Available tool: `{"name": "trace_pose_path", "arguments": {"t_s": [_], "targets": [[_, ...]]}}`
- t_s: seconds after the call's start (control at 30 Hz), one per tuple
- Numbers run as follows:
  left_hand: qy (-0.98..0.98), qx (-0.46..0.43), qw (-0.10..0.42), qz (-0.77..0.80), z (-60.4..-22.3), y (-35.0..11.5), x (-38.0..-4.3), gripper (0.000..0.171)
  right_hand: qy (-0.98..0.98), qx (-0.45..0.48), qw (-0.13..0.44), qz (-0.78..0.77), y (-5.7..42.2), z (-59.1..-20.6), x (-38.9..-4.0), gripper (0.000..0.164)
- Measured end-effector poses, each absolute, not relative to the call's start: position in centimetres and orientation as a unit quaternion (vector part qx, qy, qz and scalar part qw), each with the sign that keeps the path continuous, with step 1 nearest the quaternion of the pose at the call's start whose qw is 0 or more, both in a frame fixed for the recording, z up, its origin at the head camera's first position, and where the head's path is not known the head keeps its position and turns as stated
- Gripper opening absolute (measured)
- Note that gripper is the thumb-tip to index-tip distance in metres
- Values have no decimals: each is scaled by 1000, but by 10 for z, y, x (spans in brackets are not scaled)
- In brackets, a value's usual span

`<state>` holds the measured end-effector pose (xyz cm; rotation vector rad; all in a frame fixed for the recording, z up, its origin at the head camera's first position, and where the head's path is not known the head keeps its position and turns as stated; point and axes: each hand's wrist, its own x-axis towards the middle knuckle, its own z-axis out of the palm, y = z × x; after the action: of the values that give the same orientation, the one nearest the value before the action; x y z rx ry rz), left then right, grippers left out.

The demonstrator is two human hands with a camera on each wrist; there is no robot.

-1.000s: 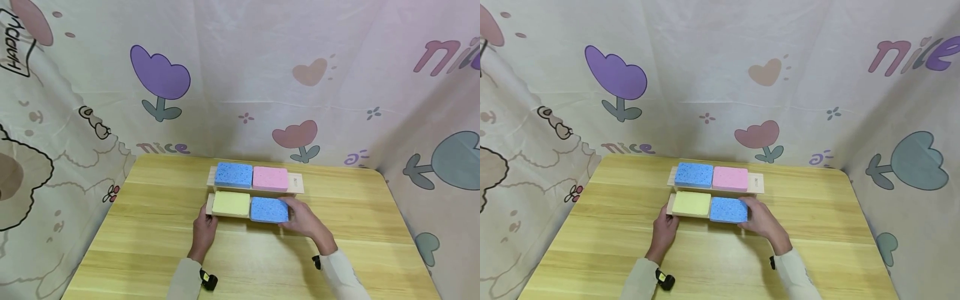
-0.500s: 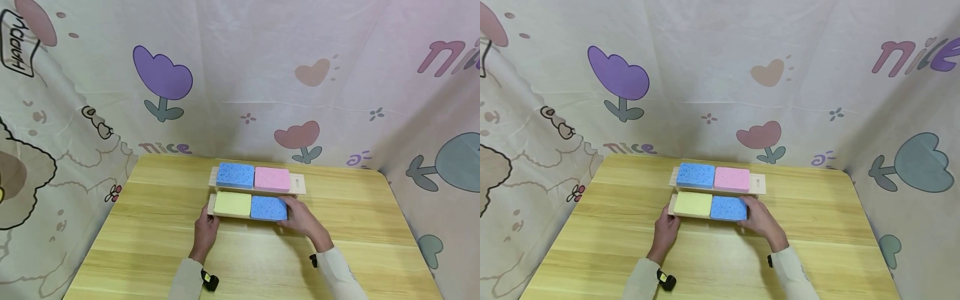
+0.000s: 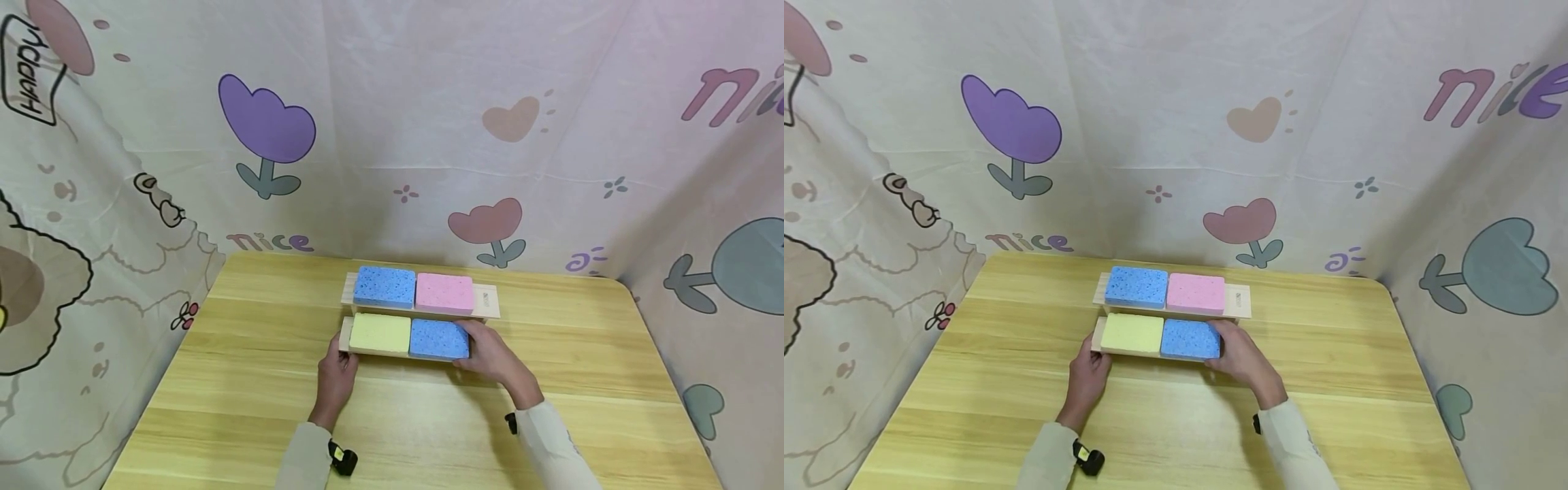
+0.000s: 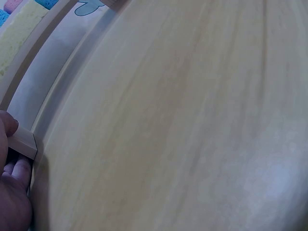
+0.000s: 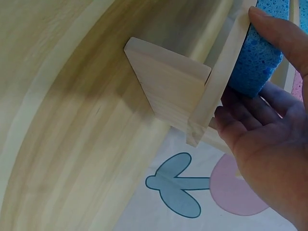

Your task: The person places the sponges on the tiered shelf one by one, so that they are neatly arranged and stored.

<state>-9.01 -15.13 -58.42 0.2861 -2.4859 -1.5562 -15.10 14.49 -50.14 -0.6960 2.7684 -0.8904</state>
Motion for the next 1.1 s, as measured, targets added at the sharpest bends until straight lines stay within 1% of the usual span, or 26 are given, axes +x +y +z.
{"name": "trace_pose_path", "arguments": {"t_s": [0.3, 0.47, 0.57, 0.67, 0.77, 0.83, 0.9, 1.0, 1.1], "targets": [[-840, 95, 92, -526, -584, -151, -92, 54, 926, -217, 95, -293, 144, -500, -151, 77], [-839, 97, 105, -524, -585, -153, -93, 54, 929, -217, 101, -283, 139, -499, -155, 78], [-837, 98, 114, -526, -586, -155, -95, 52, 928, -209, 109, -288, 136, -500, -158, 82], [-832, 98, 107, -535, -587, -157, -97, 52, 928, -193, 118, -296, 135, -502, -159, 89], [-829, 99, 79, -544, -587, -162, -98, 55, 930, -182, 117, -298, 135, -503, -158, 95], [-823, 100, 39, -558, -585, -168, -98, 60, 931, -181, 113, -295, 137, -502, -156, 98], [-814, 104, -8, -572, -581, -176, -98, 67, 932, -180, 109, -296, 141, -498, -151, 98], [-802, 97, -72, -585, -570, -191, -98, 74, 929, -183, 100, -304, 150, -489, -143, 92], [-815, 81, -102, -564, -556, -207, -98, 72, 929, -189, 77, -308, 162, -479, -137, 78]]}}
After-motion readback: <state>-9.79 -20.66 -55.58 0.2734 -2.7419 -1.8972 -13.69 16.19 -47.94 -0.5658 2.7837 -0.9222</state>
